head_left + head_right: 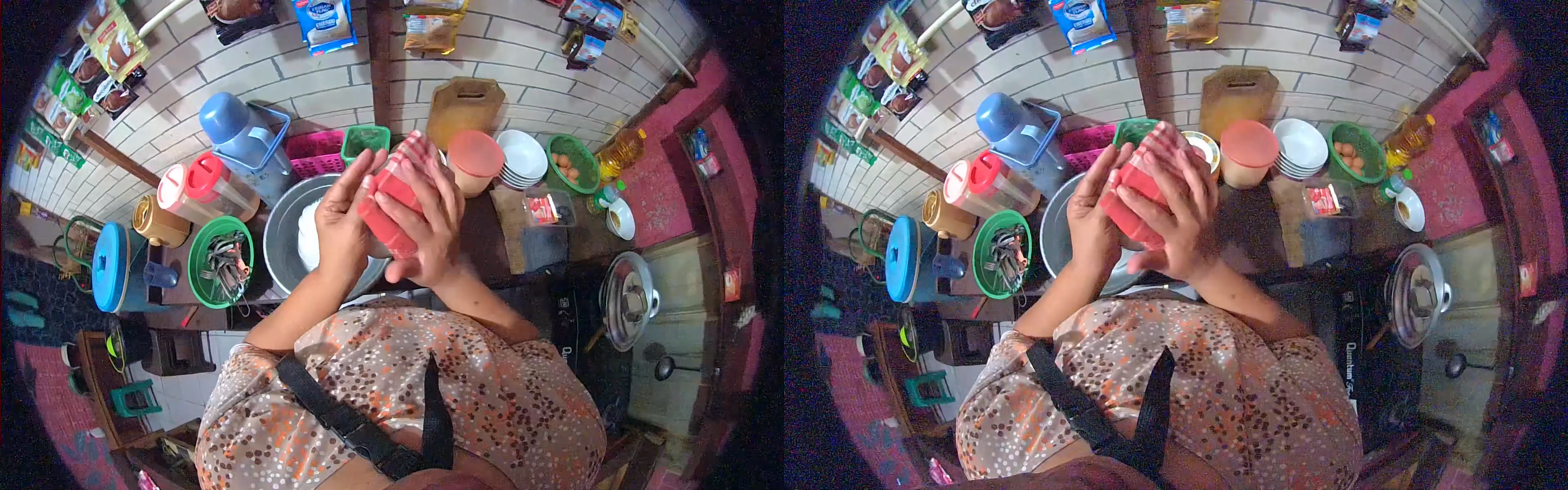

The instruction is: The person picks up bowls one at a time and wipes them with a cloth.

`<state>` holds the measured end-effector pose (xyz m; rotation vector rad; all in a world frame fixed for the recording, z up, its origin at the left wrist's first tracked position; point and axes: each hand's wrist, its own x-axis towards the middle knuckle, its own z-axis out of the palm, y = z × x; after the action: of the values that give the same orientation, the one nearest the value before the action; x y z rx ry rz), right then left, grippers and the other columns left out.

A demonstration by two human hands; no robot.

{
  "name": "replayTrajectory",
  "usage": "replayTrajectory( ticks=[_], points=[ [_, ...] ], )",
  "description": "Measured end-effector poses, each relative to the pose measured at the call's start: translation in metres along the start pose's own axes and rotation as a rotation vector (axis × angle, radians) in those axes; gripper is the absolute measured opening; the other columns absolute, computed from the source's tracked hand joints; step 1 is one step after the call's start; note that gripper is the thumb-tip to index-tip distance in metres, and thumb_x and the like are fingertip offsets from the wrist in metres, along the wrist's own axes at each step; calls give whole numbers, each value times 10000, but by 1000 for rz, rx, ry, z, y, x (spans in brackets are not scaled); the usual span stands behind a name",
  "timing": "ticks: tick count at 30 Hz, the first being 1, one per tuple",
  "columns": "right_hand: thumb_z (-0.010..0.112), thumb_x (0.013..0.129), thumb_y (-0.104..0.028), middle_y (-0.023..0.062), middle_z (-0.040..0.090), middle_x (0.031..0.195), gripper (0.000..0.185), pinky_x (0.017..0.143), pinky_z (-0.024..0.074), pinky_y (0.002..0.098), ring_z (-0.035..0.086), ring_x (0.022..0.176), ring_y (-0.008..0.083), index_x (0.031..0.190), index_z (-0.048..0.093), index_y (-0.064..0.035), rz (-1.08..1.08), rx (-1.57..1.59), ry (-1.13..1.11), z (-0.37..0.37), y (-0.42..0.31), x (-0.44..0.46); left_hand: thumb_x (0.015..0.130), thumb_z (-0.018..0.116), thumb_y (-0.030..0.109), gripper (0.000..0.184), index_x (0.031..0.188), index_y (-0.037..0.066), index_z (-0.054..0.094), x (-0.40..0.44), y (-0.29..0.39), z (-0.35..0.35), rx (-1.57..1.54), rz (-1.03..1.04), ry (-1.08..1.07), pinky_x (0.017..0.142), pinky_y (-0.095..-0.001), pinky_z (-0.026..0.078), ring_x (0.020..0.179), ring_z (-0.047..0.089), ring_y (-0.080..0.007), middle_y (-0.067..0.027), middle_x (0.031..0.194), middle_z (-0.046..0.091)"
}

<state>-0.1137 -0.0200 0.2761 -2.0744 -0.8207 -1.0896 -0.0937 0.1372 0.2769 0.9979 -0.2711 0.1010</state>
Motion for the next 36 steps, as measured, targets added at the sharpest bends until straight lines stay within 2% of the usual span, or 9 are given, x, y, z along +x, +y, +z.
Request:
replayTrajectory(
  ticks=[4, 8, 11, 14, 19, 23, 26, 30, 36],
  points=[
    [587, 1025, -419, 225, 500, 1549, 529, 1221, 294, 534, 438, 1465, 401, 1396, 626, -44, 92, -27, 80, 17, 11, -6, 1065, 541, 11, 390, 1453, -14, 564, 1, 1, 0, -25, -12, -73, 1146, -360, 453, 1352, 581, -240, -183, 1461, 612],
    [562, 1024, -154, 201, 525, 1538, 414, 1230, 305, 434, 444, 1469, 325, 1403, 604, 8, 667, 734, 259, 32, 26, -11, 1062, 546, 22, 406, 1466, -16, 546, -1, 1, -1, 54, 13, -89, 1171, -373, 427, 1378, 556, -256, -199, 1487, 582],
    [611, 992, -167, 216, 517, 1539, 437, 1227, 309, 458, 442, 1472, 344, 1398, 613, -5, 617, 667, 231, 30, 23, -10, 1057, 555, 32, 423, 1477, -14, 532, -1, -7, -1, 53, 42, -92, 1184, -383, 412, 1400, 535, -269, -211, 1510, 559],
    [733, 889, -269, 241, 431, 1587, 504, 1211, 310, 550, 406, 1485, 429, 1346, 654, -72, 284, 137, 124, 22, 4, -2, 1063, 546, 26, 407, 1468, -10, 546, 9, -6, 1, 2, 72, -63, 1177, -377, 419, 1393, 542, -258, -203, 1498, 573],
    [716, 903, -358, 241, 405, 1601, 513, 1206, 288, 611, 369, 1496, 479, 1356, 641, -129, -12, -20, 183, 26, 13, -23, 1063, 559, 49, 410, 1472, 15, 550, 19, 9, 5, -57, 27, 1, 1183, -364, 401, 1416, 517, -234, -176, 1510, 571],
    [641, 965, -387, 217, 460, 1582, 550, 1237, 269, 572, 376, 1500, 455, 1420, 577, -84, 85, 336, 272, 26, 32, -24, 1059, 565, 49, 406, 1462, 7, 560, 17, 10, 5, -53, -18, -9, 1177, -356, 407, 1411, 524, -227, -177, 1505, 576],
    [641, 963, -282, 202, 490, 1568, 529, 1251, 280, 471, 414, 1500, 357, 1417, 578, -17, 393, 564, 211, 16, 30, -7, 1055, 567, 43, 392, 1444, -2, 575, 14, 5, 4, -19, -20, -69, 1167, -366, 425, 1389, 549, -241, -187, 1487, 590],
    [698, 923, -302, 214, 513, 1527, 526, 1172, 360, 488, 479, 1438, 383, 1377, 617, -47, 234, 149, 88, 11, 22, 10, 1046, 577, 32, 395, 1440, -1, 576, 18, 1, 8, -41, 29, -72, 1156, -369, 445, 1366, 571, -245, -205, 1469, 599],
    [777, 824, -465, 136, 460, 1555, 564, 1148, 349, 619, 408, 1423, 470, 1343, 659, -278, 87, -186, 104, 14, 5, -13, 1041, 601, 50, 432, 1468, 18, 546, 31, 4, 2, -174, -72, 41, 1155, -372, 446, 1367, 560, -229, -190, 1509, 567]
  ],
)
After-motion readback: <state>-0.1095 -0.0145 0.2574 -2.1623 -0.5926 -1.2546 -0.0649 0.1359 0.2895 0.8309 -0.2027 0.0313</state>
